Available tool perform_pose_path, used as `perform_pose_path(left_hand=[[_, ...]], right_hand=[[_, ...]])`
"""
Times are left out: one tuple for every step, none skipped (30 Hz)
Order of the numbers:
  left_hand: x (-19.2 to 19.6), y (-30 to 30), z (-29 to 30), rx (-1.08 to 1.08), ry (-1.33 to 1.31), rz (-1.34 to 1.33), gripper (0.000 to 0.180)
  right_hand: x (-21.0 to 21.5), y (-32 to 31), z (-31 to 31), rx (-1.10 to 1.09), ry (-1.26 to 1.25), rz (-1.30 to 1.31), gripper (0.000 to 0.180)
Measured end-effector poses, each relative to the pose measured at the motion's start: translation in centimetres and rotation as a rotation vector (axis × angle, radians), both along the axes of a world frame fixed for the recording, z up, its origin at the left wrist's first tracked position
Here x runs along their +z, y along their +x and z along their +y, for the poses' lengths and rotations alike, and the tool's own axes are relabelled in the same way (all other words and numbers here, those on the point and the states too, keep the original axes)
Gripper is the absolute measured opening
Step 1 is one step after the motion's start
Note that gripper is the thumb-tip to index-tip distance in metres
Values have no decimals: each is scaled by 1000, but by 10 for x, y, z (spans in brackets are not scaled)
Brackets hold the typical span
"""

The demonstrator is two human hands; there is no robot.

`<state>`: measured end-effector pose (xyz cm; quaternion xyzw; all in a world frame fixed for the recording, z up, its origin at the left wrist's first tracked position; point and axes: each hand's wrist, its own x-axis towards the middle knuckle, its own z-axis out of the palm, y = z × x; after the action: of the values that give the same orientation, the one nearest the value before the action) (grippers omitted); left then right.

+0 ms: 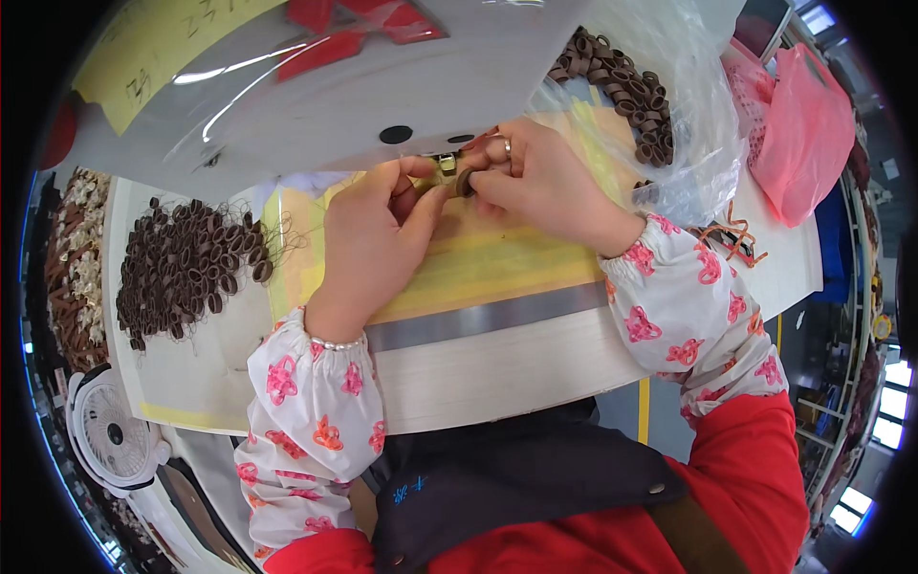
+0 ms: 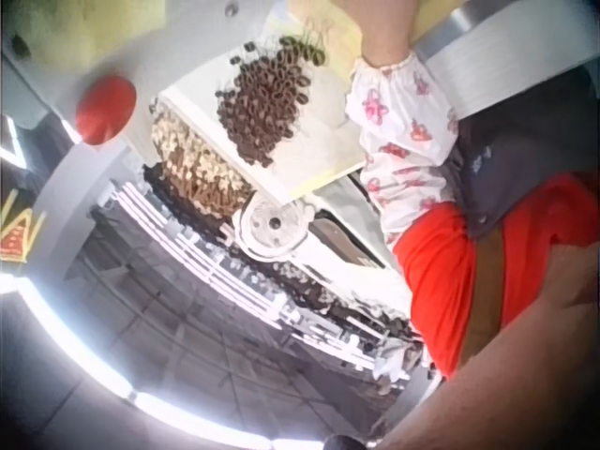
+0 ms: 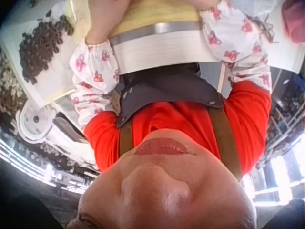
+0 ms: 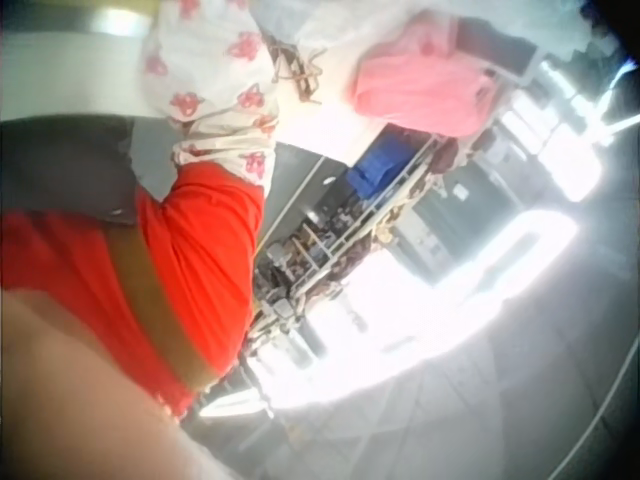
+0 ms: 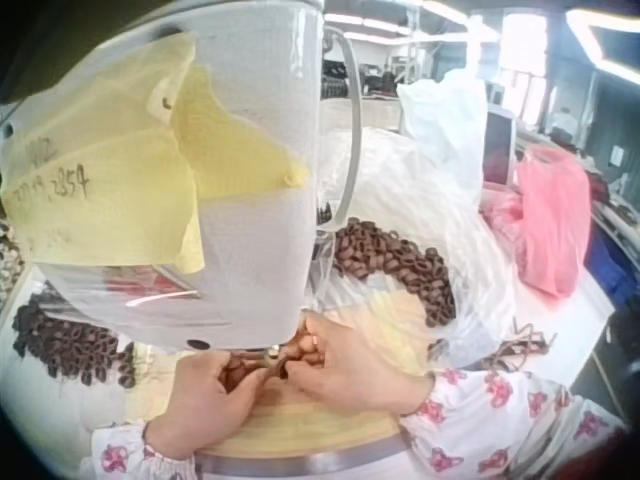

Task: Thread leather loops onto a metal buckle and secure with thread.

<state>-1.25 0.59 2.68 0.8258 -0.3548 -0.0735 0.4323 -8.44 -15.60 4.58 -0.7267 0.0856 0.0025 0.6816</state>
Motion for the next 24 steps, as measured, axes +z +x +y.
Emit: perform_pose_path(left_hand=[[2,-1,1,-47,-32,54,21],[3,-1,1,-95,-63,109,22],[4,-2,-1,-150,-58,87,22],[6,-2,-1,-196,-47,61,22],[6,-2,-1,-243,-36,35,23],[6,-1,-1,-240,-34,48,23],[6,-1,0,-238,-34,59,23],[5,-1,0,-236,-34,71,23],[2,0,0,-230,-65,73,24],[-2,0,-1,-223,-97,73,24],[-4,1,-1,-217,-129,72,25],[-3,0,0,-191,-106,100,24],[-2,1,0,-162,-81,126,24],[-1,2,1,-133,-57,152,23],[1,3,2,-121,-42,114,22],[3,4,3,-113,-27,80,21],[5,5,3,-105,-13,46,20],[7,6,3,-114,9,70,20],[8,6,4,-125,29,96,19],[9,7,5,-136,49,123,19],[11,8,5,-147,32,163,19],[12,10,7,-157,16,201,19],[13,11,8,-168,0,239,20],[12,13,9,-195,-28,262,21]], right_hand=[[-1,0,-3,30,-7,7,28],[-2,0,-6,59,-14,15,29],[-3,0,-8,88,-21,24,31],[-2,0,-7,101,-37,39,31],[-1,1,-6,113,-53,55,32],[1,1,-5,124,-70,72,32],[4,1,-5,146,-108,93,32],[9,1,-5,167,-146,115,32],[12,1,-4,189,-184,137,32],[12,1,-4,199,-165,138,31],[13,1,-4,210,-147,139,30],[13,1,-3,221,-128,139,29],[12,1,-2,195,-128,105,26],[9,-1,1,170,-127,70,22],[5,-2,3,146,-126,34,19],[-2,-3,4,123,-273,-131,18],[-10,-3,5,99,-418,-297,17],[-14,-3,5,74,-563,-464,17],[-15,-3,5,80,-626,-534,17],[-17,-2,4,85,-689,-604,16],[-17,-2,3,91,-752,-674,16],[-17,0,4,95,-774,-722,16],[-17,1,4,98,-796,-771,16],[-17,1,4,101,-818,-819,17]])
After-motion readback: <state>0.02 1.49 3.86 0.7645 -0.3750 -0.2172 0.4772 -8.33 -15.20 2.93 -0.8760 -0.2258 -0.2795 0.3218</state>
